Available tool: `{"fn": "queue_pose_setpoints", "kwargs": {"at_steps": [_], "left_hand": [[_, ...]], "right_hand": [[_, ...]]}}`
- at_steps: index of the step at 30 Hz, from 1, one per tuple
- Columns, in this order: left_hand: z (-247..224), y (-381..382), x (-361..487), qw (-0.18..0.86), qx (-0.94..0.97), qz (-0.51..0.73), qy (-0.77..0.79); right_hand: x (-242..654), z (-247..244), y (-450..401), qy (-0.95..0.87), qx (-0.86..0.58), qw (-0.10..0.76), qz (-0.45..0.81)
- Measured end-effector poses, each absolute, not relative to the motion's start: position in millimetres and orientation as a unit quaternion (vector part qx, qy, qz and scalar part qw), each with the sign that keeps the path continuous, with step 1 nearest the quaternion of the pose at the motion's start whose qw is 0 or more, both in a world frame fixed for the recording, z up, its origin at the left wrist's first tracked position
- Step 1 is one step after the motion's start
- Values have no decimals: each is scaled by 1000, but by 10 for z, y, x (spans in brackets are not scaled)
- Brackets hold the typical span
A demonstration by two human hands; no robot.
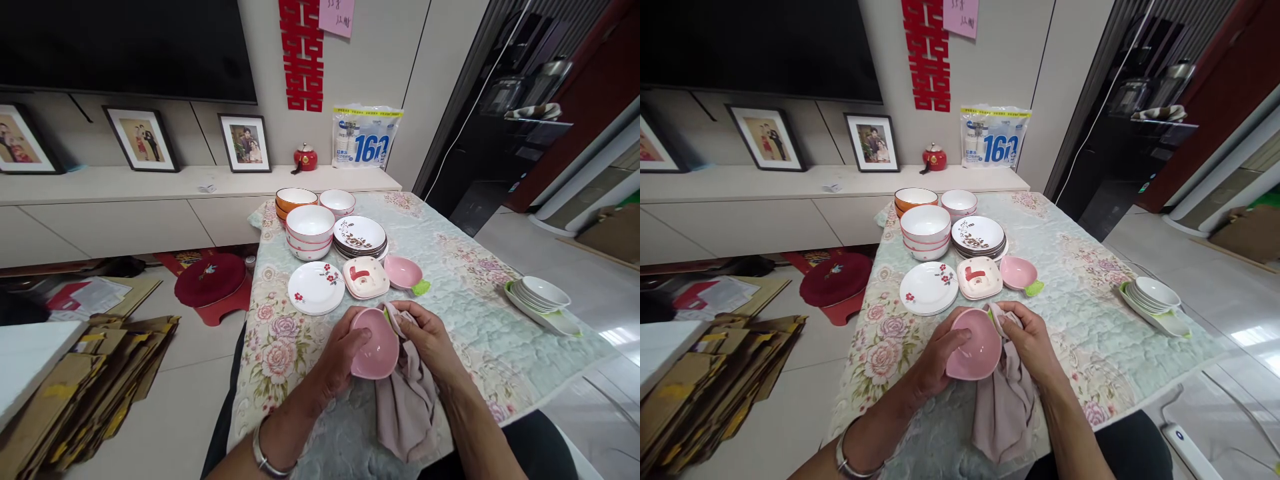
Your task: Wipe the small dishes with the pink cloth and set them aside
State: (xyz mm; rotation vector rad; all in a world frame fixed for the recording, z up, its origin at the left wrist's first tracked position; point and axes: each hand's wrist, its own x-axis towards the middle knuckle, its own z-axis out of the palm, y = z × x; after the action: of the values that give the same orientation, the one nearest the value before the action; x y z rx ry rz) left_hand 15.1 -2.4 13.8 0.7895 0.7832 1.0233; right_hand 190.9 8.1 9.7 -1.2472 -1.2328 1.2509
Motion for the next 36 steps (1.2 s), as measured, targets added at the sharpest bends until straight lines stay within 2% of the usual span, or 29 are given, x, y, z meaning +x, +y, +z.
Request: {"fn": "queue_pose_setpoints", "kwargs": {"at_steps": [3, 6, 15, 22, 30, 36], "left_hand": [[194, -52, 159, 749, 330, 456, 349], [204, -72, 167, 760, 325, 442, 349], [116, -28, 145, 753, 357, 434, 342], [220, -63, 132, 772, 347, 414, 335], [180, -35, 140, 765, 367, 394, 353], [178, -56, 164, 745, 381, 401, 372]], "right_hand": [[1912, 52, 111, -558, -558, 476, 389], [1900, 21, 133, -569, -579, 463, 356], [1865, 109, 59, -518, -530, 436, 511], [1912, 11, 108, -489, -557, 471, 478], [1908, 130, 58, -531, -512, 421, 529], [1921, 19, 107, -486, -537, 476, 499]]}}
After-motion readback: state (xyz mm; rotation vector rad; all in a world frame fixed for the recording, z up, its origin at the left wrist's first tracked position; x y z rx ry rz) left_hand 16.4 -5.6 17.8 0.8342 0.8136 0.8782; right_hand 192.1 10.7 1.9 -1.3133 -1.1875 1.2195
